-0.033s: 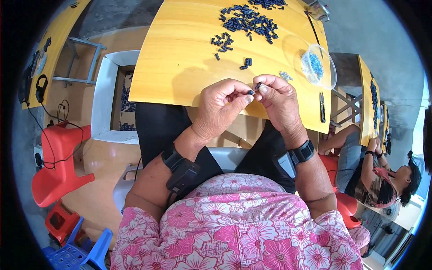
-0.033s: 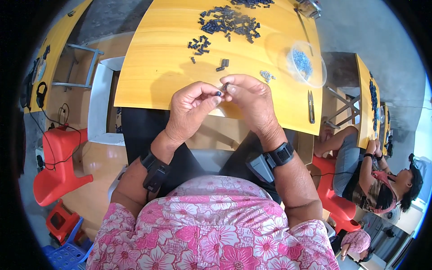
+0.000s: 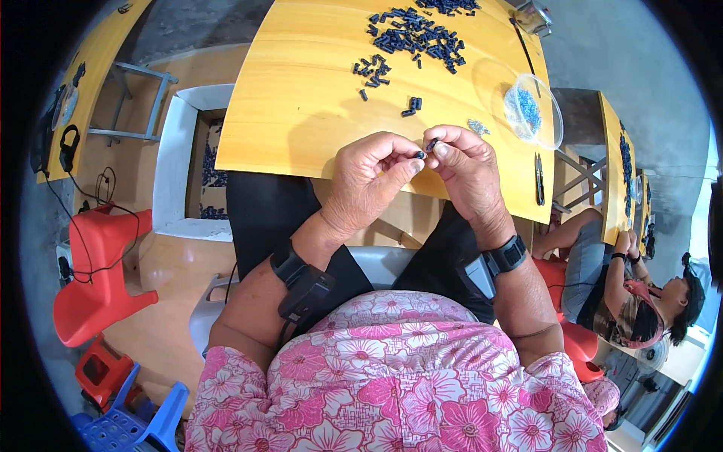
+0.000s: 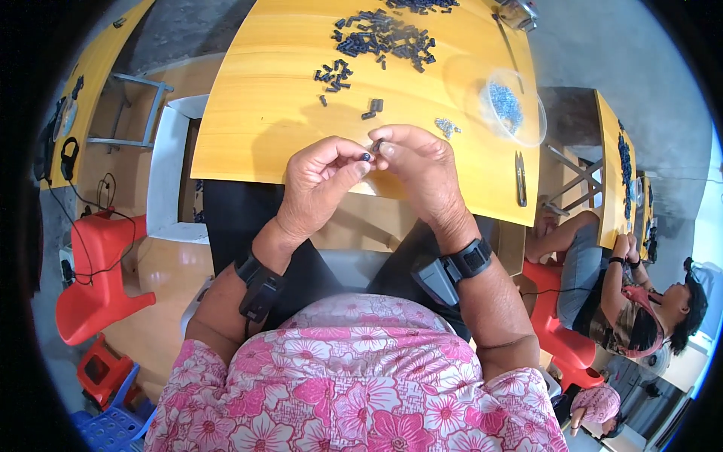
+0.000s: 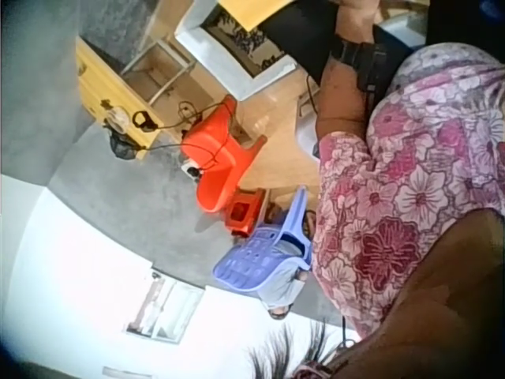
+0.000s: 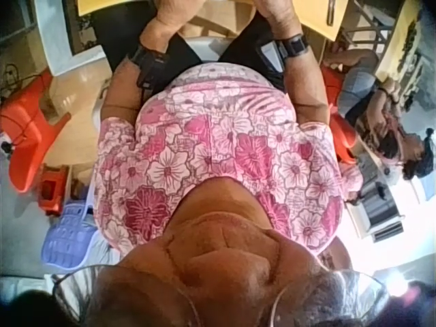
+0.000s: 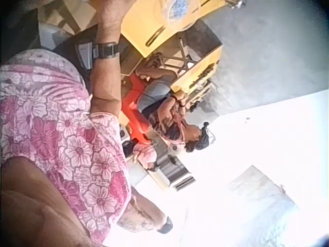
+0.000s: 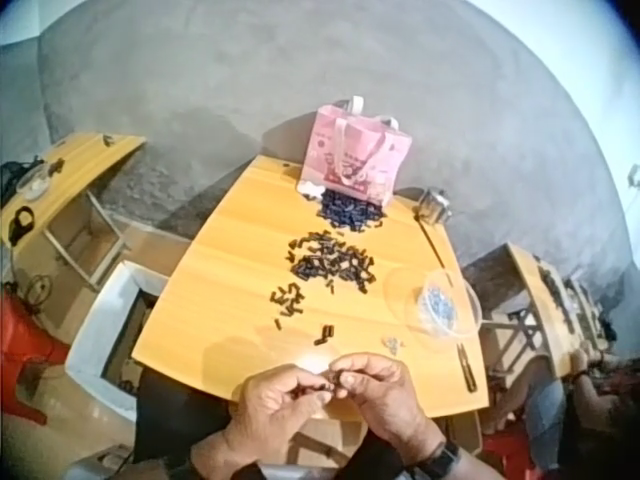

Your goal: Assembling small black plastic components by hand at a workbench.

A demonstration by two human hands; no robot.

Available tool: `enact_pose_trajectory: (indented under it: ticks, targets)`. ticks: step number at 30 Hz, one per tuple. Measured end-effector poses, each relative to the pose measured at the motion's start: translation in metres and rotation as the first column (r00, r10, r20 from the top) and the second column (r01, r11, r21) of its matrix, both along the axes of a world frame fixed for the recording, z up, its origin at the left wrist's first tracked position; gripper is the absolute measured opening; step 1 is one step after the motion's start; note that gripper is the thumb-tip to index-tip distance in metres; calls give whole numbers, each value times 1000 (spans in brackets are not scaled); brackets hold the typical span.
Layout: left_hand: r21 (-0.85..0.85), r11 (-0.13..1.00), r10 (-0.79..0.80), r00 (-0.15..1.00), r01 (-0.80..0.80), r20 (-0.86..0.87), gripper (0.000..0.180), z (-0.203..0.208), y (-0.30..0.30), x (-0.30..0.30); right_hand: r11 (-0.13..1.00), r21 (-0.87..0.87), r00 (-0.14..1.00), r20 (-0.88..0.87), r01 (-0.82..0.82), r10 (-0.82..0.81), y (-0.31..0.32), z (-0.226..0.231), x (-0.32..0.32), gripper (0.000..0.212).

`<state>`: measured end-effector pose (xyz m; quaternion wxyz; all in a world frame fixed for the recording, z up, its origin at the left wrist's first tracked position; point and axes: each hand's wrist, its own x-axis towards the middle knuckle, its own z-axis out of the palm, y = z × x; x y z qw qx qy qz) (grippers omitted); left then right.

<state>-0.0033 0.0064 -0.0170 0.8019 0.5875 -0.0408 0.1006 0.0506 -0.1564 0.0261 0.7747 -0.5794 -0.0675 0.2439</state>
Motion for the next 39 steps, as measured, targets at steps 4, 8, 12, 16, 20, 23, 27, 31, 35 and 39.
enact_pose_trajectory:
  ticks: [4,8,12,16,20,23,27,31,35,39]
  targets:
    - [-16,1000,-7,1000,7,-4,5,1,1,0,1000,13,1000,5,17,-17,0,1,-3,18]
    - [64,998,-10,1000,10,4,6,4,3,-1,996,-84,997,76,21,-15,0,3,-3,17]
    - [69,998,-3,1000,3,7,6,4,3,-1,987,-159,988,153,-6,31,-1,4,-2,16]
    - [62,998,-3,1000,3,1,6,3,3,0,983,-185,978,203,-10,48,-1,4,-1,15]
    - [69,998,-6,1000,6,0,6,4,3,0,976,-217,971,228,-19,70,-1,4,1,15]
    - [121,991,-50,998,53,-27,6,7,8,-2,966,-257,967,242,-20,84,-2,7,2,15]
    - [174,979,-97,994,104,-45,7,7,10,-3,956,-293,950,296,-7,98,-2,9,1,15]
    - [142,983,-107,993,114,-56,7,5,8,-3,930,-367,913,387,26,127,-2,13,0,16]
    - [148,983,-103,993,110,-53,6,5,9,-3,911,-409,873,462,55,155,0,14,-3,17]
    - [152,984,-88,995,92,-37,6,9,10,-5,908,-404,857,501,112,117,3,12,-8,17]
